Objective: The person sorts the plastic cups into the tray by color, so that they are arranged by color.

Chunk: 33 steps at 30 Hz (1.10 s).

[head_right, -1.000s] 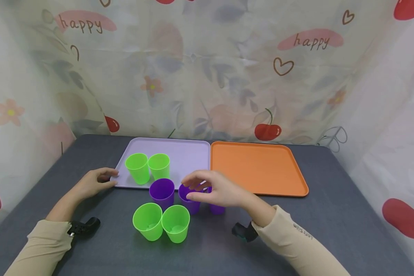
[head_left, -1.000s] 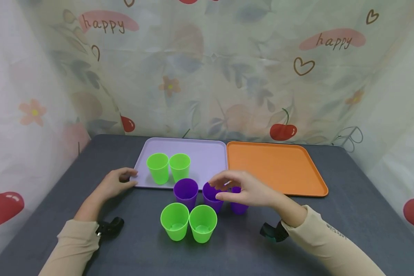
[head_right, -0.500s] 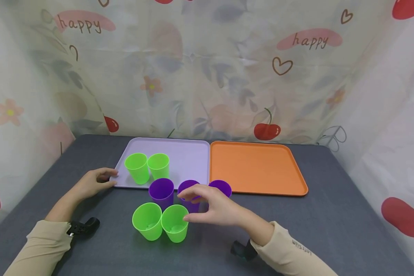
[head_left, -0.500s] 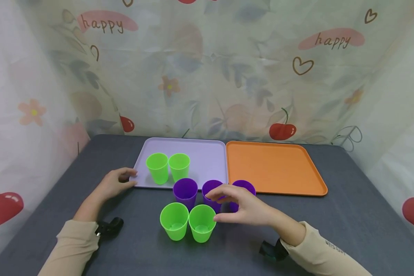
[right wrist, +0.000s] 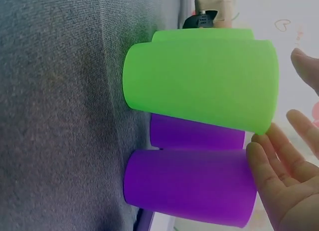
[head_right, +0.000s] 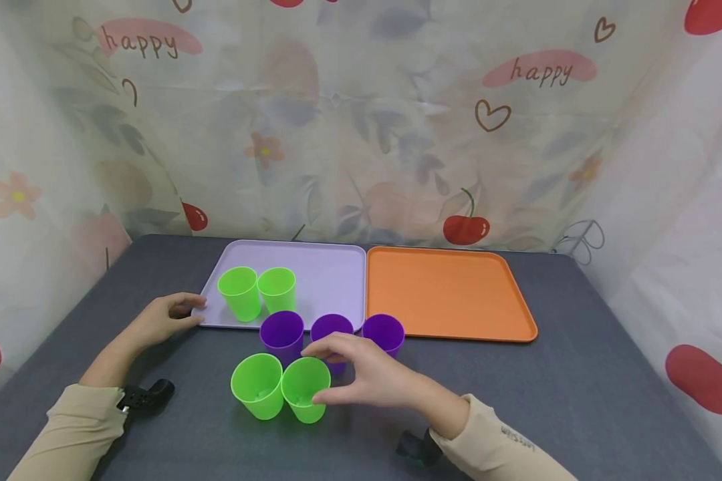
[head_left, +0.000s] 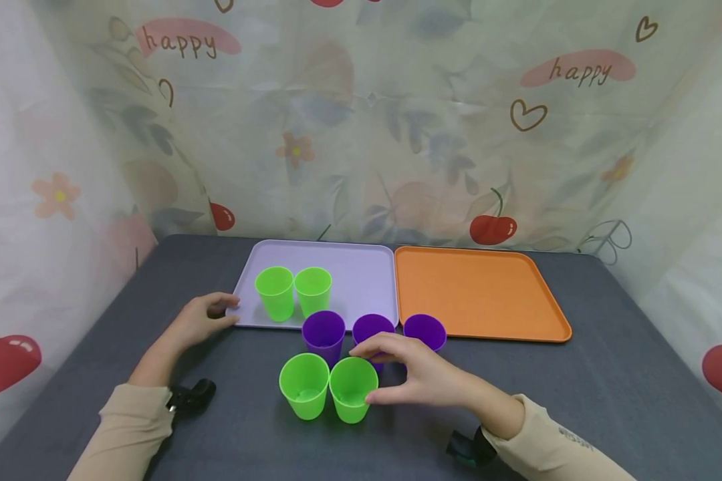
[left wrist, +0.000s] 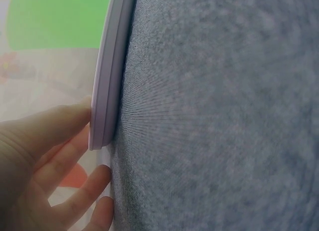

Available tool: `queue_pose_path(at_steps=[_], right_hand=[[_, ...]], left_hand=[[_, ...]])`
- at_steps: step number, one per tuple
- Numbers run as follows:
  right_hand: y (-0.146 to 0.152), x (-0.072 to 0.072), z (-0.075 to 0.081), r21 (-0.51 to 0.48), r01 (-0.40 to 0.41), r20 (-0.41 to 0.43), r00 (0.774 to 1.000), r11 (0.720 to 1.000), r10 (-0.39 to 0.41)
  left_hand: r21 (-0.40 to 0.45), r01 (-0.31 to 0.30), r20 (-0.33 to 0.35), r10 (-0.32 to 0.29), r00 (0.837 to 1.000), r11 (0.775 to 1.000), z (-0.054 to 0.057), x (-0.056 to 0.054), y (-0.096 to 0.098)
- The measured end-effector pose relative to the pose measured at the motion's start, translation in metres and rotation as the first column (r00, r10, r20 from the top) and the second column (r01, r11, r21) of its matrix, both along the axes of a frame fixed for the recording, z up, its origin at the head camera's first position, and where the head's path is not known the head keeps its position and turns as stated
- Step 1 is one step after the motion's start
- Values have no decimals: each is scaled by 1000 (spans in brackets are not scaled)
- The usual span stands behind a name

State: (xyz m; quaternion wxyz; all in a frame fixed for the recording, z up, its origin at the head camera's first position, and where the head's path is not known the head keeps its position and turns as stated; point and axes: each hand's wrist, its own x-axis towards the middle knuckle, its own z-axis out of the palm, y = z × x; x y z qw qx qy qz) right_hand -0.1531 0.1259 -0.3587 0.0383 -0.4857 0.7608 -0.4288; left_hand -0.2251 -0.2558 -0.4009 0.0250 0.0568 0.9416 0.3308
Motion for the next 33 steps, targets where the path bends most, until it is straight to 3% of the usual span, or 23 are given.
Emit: queue_pose_path(at_steps=[14,26,33], right_hand=[[-8,4,-1,83,49,-165,986,995,-35],[-10,7,1,74,84,-190,979,994,-69],[-8,8,8,45,106,-160,982,993,-98]], left_hand=[[-3,11,13,-11,1000,1000,2,0,-1],[4,10,-1,-10,1000,1000,1,0,-1],[12,14,-18,-14,1000,1000,-1,-1,-2]])
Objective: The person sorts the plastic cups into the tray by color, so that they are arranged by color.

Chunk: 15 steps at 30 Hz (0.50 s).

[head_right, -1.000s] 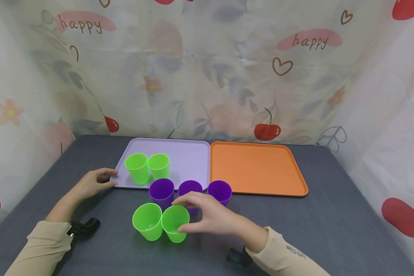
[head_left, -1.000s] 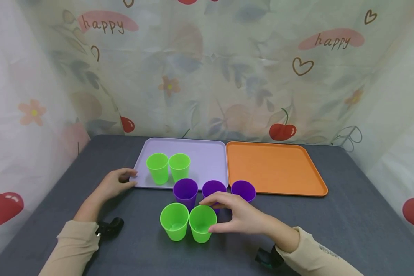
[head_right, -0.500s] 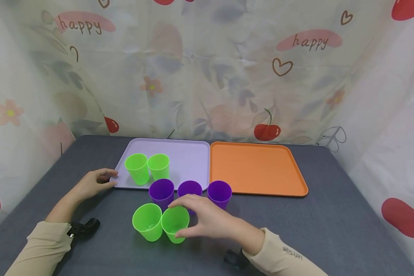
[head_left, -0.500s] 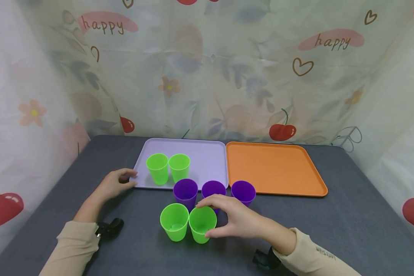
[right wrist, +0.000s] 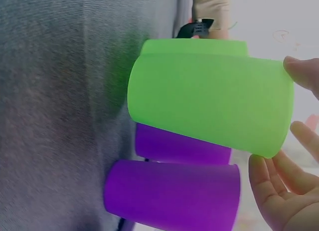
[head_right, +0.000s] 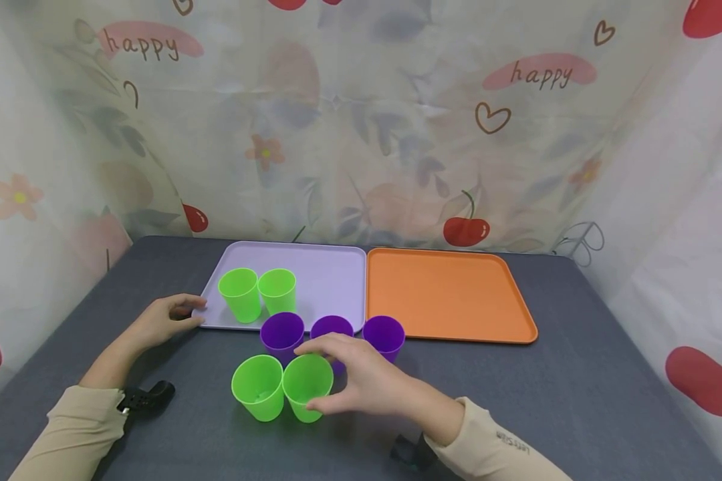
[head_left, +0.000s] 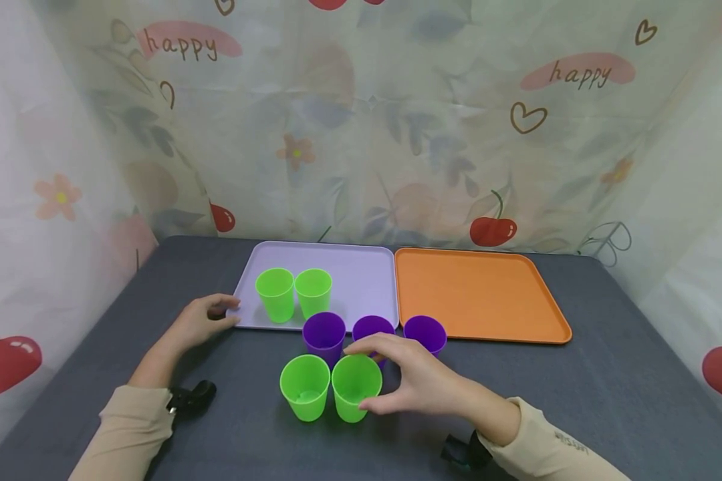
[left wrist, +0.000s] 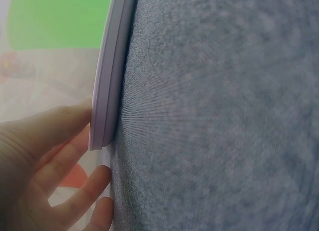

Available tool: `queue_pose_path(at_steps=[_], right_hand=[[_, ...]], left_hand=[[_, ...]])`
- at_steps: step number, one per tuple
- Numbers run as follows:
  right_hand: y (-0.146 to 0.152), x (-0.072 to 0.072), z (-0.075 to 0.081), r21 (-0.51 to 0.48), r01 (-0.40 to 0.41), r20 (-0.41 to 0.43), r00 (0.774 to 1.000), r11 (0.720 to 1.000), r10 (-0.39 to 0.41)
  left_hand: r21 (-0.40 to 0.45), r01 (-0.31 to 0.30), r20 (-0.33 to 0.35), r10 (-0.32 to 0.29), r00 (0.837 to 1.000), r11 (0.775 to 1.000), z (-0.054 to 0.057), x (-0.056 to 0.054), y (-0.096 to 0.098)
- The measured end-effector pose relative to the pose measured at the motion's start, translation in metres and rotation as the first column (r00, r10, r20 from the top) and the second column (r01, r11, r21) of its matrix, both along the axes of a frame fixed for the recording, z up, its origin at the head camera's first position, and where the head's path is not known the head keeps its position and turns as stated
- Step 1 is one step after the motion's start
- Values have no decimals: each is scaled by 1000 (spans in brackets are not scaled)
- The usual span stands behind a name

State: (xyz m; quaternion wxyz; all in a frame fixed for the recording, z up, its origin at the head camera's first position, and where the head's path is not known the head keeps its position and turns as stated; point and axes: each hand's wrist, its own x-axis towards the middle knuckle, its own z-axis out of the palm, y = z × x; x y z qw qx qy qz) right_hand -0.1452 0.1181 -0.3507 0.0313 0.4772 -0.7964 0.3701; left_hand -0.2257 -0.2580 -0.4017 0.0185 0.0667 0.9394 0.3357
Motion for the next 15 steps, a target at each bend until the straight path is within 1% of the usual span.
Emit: queue_pose_path(at_steps=[6,11,15], right_hand=[[4,-1,10,-19,5,18,1000,1000,-5],[7,-1,19,-19,24,76,997,1000,-22],[10,-1,27,-21,35,100,994,999,-33]], left_hand=[[0,0,11,0,1000,1000,0,0,0],[-2,-1,15,1,1000,1000,2,2,2],[-2,0,15,0,1000,1000,3,3,3]])
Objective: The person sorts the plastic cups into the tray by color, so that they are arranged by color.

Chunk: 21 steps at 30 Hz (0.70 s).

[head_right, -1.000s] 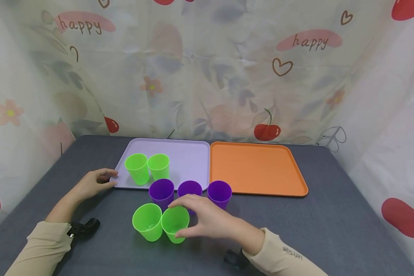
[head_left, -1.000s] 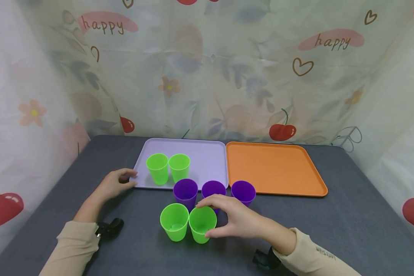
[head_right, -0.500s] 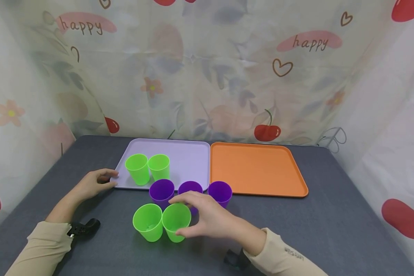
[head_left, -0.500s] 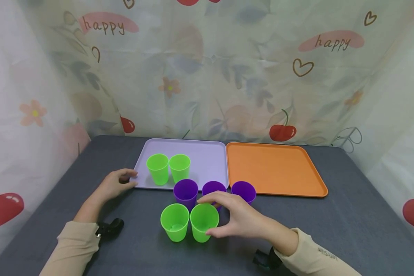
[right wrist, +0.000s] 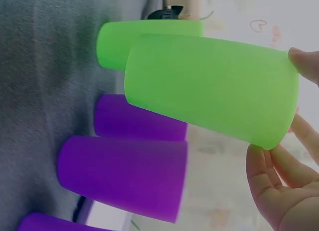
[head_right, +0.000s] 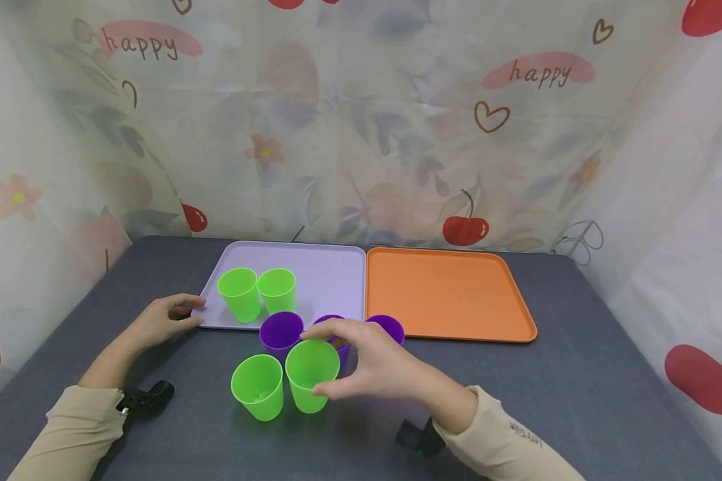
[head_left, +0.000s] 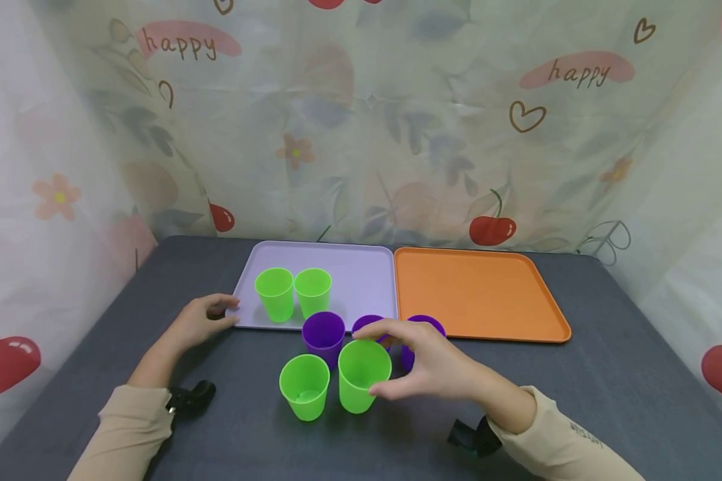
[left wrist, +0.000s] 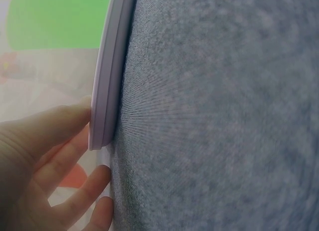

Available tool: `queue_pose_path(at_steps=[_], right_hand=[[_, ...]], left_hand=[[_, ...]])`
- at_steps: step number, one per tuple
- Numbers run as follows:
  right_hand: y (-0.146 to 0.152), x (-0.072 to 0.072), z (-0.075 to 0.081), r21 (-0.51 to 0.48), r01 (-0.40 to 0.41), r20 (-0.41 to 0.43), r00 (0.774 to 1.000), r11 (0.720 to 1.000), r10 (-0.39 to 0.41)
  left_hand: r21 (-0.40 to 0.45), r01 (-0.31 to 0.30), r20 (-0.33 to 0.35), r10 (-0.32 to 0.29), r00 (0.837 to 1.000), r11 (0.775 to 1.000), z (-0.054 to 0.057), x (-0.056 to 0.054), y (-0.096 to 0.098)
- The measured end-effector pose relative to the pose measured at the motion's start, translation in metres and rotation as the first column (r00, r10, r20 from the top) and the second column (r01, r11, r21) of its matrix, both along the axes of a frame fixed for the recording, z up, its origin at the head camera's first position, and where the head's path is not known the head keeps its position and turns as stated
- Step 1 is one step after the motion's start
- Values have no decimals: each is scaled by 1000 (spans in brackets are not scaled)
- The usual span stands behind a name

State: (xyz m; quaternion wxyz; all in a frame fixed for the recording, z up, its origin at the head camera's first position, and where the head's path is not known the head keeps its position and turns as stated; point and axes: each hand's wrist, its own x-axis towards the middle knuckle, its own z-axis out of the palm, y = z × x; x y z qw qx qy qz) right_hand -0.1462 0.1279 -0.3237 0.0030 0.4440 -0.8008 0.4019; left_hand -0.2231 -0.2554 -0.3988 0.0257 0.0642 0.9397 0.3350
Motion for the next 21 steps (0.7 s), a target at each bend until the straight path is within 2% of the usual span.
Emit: queue_pose_path(at_steps=[9,14,21], right_hand=[[5,-2,18,-34,-21,26,999,999,22],[7,-4,29,-62,-53,13,998,997,54],[8,-7,42,-72,-47,25,999,996,49]], left_hand=[[-3,2,1,-2,1000,1000,0,-1,-1],[-3,-5,10,5,1000,1000,-1,-2,-2],[-6,-5,14,5,1000,1000,-2,-3,-2]])
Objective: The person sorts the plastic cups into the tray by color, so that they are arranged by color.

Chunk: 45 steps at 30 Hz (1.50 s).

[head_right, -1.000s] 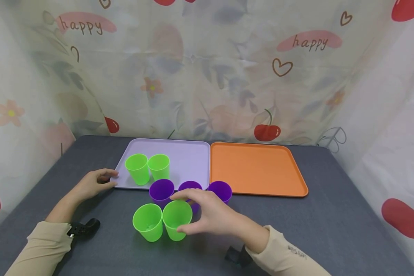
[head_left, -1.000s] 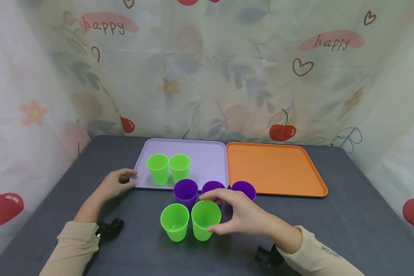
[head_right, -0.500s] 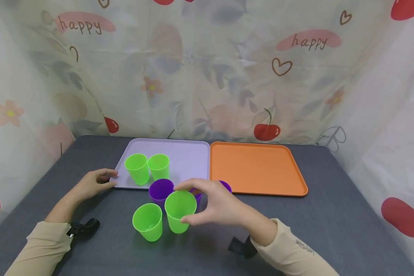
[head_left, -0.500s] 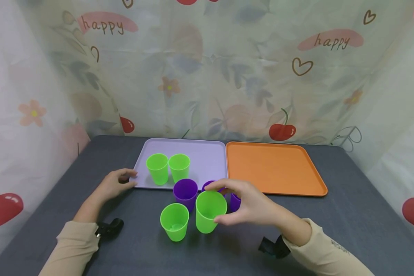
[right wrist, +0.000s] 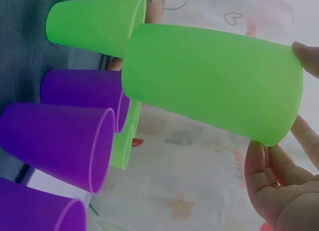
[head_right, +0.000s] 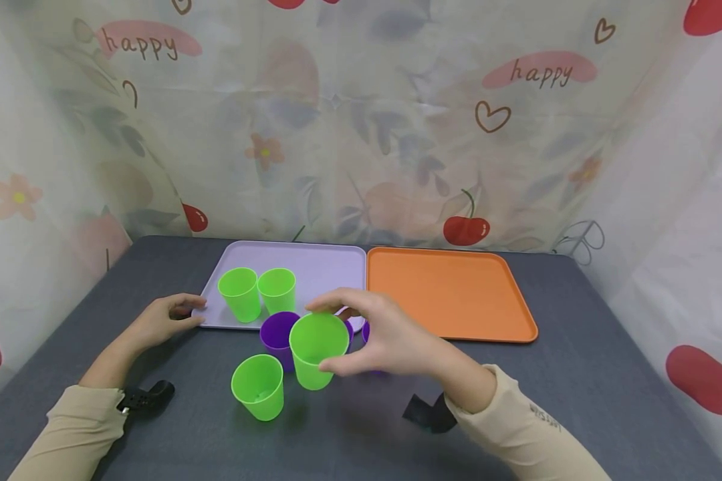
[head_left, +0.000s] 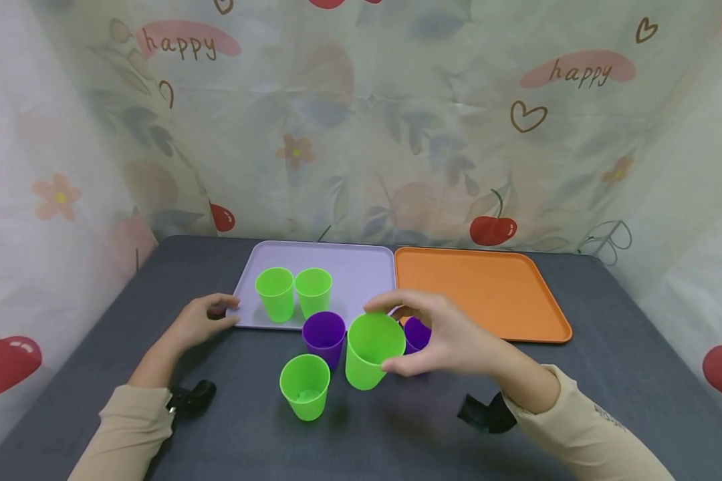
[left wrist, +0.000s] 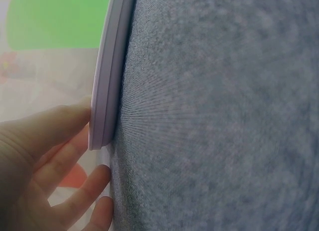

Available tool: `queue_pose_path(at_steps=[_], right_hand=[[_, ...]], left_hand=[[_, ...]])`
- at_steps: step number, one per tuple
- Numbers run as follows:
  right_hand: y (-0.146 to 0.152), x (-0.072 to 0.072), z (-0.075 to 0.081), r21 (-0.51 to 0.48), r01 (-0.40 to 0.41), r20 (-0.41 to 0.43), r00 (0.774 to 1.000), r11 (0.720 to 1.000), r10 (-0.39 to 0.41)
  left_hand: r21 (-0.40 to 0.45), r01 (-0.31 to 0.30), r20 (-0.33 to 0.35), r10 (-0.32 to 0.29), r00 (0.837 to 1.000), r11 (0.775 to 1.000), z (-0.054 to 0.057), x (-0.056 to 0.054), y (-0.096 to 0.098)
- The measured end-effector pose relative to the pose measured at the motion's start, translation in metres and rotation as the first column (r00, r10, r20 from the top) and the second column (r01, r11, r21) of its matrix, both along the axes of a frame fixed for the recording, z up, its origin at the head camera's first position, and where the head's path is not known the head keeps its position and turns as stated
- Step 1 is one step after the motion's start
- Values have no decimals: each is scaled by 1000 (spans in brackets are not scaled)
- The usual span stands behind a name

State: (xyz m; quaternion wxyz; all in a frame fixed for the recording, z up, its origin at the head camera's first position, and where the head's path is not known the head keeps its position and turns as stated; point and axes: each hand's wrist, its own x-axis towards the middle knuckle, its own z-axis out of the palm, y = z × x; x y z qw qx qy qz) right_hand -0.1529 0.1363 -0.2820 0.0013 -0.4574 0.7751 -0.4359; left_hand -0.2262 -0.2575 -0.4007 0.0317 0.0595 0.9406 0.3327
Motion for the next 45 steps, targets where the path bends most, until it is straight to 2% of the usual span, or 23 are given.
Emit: queue_pose_path(at_steps=[5,11,19,26,36,45], right_hand=[[1,-3,7,-1,2,-25,1000,1000,-2],[3,-9,15,-19,10,-7,1000,1000,-10],[4,-21,24,-7,70,9,997,998,-70],[6,-31,29,21,127,70,989,992,-128],[7,-48,29,41,162,38,986,986,-163],[6,-68,25,93,182,48,981,979,-187]], left_hand=[[1,4,-16,-4,1000,1000,0,1,0],[0,-2,-18,2,1000,1000,2,3,2],[-9,1,-21,-2,1000,1000,3,3,1],[-6,2,-18,-2,1000,1000,2,2,1],[8,-5,-42,5,999,1000,0,2,2],[1,-6,-22,6,1000,1000,2,3,4]])
